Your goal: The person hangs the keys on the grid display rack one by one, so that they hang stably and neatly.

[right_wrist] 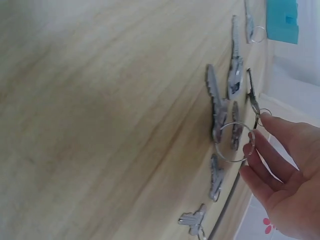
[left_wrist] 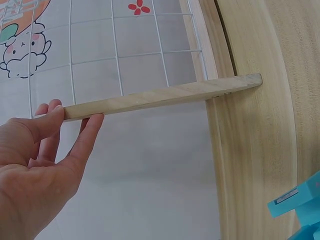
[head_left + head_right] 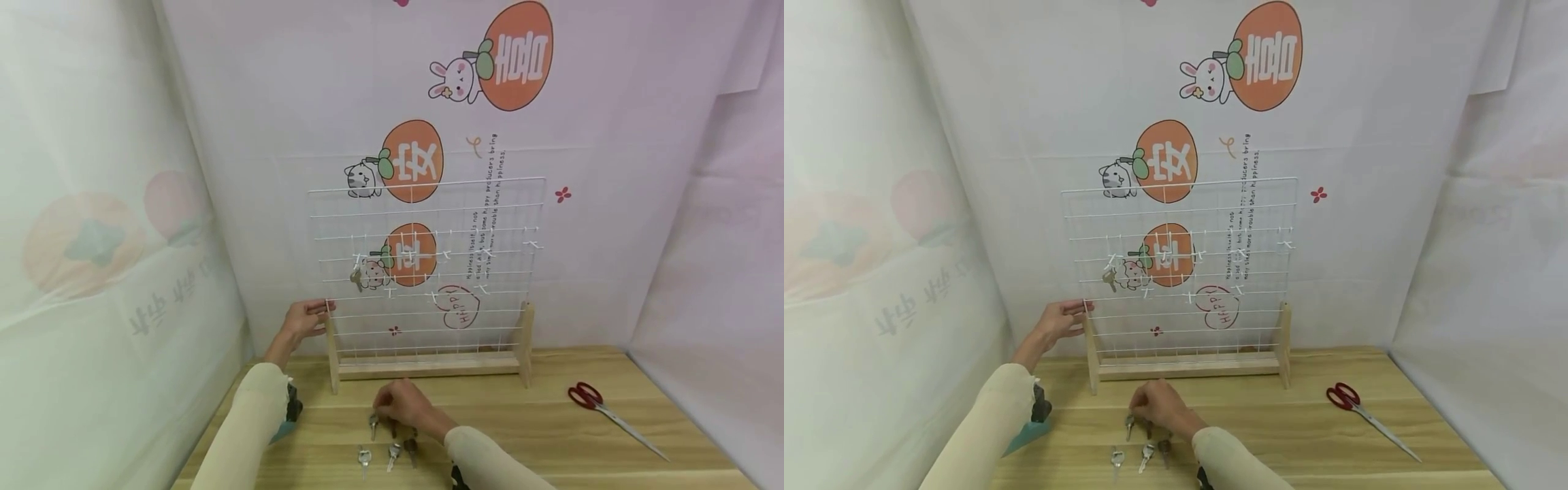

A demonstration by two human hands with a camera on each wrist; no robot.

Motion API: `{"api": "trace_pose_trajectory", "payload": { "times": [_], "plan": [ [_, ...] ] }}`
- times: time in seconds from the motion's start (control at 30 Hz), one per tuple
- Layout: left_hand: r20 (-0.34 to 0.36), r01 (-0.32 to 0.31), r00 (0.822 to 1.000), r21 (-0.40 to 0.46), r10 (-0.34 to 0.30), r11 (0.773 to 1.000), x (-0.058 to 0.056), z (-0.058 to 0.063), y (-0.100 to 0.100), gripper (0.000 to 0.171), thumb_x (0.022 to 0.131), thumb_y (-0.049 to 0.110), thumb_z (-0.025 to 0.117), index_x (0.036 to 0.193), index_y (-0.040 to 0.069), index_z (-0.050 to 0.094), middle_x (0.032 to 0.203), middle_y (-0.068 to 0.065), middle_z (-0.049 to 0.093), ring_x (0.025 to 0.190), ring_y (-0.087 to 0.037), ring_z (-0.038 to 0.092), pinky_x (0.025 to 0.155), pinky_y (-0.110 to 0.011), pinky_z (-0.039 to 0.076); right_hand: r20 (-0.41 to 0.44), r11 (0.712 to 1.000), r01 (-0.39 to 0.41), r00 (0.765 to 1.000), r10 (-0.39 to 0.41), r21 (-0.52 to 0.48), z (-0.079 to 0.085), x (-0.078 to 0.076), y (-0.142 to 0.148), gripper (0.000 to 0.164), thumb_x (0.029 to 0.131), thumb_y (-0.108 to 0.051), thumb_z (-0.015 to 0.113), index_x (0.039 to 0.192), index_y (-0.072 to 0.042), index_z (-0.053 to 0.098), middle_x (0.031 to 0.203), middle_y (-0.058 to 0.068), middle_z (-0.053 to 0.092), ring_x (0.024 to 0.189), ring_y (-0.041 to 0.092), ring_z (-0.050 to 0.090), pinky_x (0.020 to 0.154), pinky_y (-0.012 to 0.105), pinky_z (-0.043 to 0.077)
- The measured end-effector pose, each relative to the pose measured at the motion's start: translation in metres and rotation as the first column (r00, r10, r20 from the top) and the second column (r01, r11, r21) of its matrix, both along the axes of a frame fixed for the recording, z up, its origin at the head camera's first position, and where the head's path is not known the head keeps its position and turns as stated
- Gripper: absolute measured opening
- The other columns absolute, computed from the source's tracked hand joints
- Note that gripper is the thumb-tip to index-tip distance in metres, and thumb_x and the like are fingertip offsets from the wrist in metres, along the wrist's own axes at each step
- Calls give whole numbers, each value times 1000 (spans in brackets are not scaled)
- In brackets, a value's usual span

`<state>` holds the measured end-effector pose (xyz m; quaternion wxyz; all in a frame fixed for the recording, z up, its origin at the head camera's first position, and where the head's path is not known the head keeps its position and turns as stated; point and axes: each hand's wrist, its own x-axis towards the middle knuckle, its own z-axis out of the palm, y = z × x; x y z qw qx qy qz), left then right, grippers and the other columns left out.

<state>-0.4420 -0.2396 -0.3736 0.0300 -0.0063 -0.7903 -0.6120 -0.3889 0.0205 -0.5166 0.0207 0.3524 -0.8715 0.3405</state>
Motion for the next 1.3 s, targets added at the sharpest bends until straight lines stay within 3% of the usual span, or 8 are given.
{"api": "trace_pose_trajectory", "payload": {
  "times": [0.23,0.37,0.57,0.73,0.93,1.17,1.3],
  "plan": [
    [-14,7,1000,-9,-7,1000,2,3,3,40,103,-5,56,143,-5,58,144,-22,59,136,-43,53,104,-55,53,12,999,23,1000,-23,-49,12,0,3,5,95,-6,76,92,-10,78,81,-3,76,68,1,66,60,16,55],
    [-13,19,1000,-7,-19,1000,3,4,4,41,104,-6,55,144,-5,56,146,-22,58,137,-43,52,105,-56,51,5,998,43,999,-43,-48,20,2,7,6,94,-8,77,91,-13,78,82,-6,75,72,-1,66,63,16,55],
    [-15,12,1000,-7,-12,1000,6,2,5,40,103,-7,55,143,-6,57,145,-23,58,136,-44,53,106,-57,51,-80,997,-28,997,22,-71,37,4,15,6,94,-3,76,95,-8,78,88,2,78,75,3,71,66,14,56],
    [-19,18,1000,-21,-18,1000,7,0,5,39,104,-6,54,143,-7,56,146,-24,57,137,-43,53,105,-55,52,-158,995,-55,987,42,-82,60,6,25,6,94,-2,76,97,-7,77,86,4,78,74,5,72,63,15,56],
    [-21,12,1000,-17,-13,1000,7,-2,3,40,104,-6,54,143,-7,56,146,-25,56,137,-44,52,104,-54,53,-147,996,-25,989,13,-84,93,12,35,7,96,-5,74,101,-6,78,90,7,79,79,12,75,68,18,58],
    [-18,20,1000,-13,-21,1000,8,-1,1,40,103,-6,56,143,-8,56,146,-25,56,136,-43,53,104,-57,51,-117,992,-28,993,14,-122,119,15,47,8,97,-4,72,104,-6,77,94,6,79,83,15,76,70,19,60],
    [-15,22,1000,-11,-22,1000,10,1,2,41,104,-5,56,145,-8,54,146,-24,56,137,-44,52,106,-57,50,-174,986,-40,985,12,-161,134,15,55,9,96,-2,73,103,-5,77,97,9,80,85,20,77,72,19,61]
  ]
}}
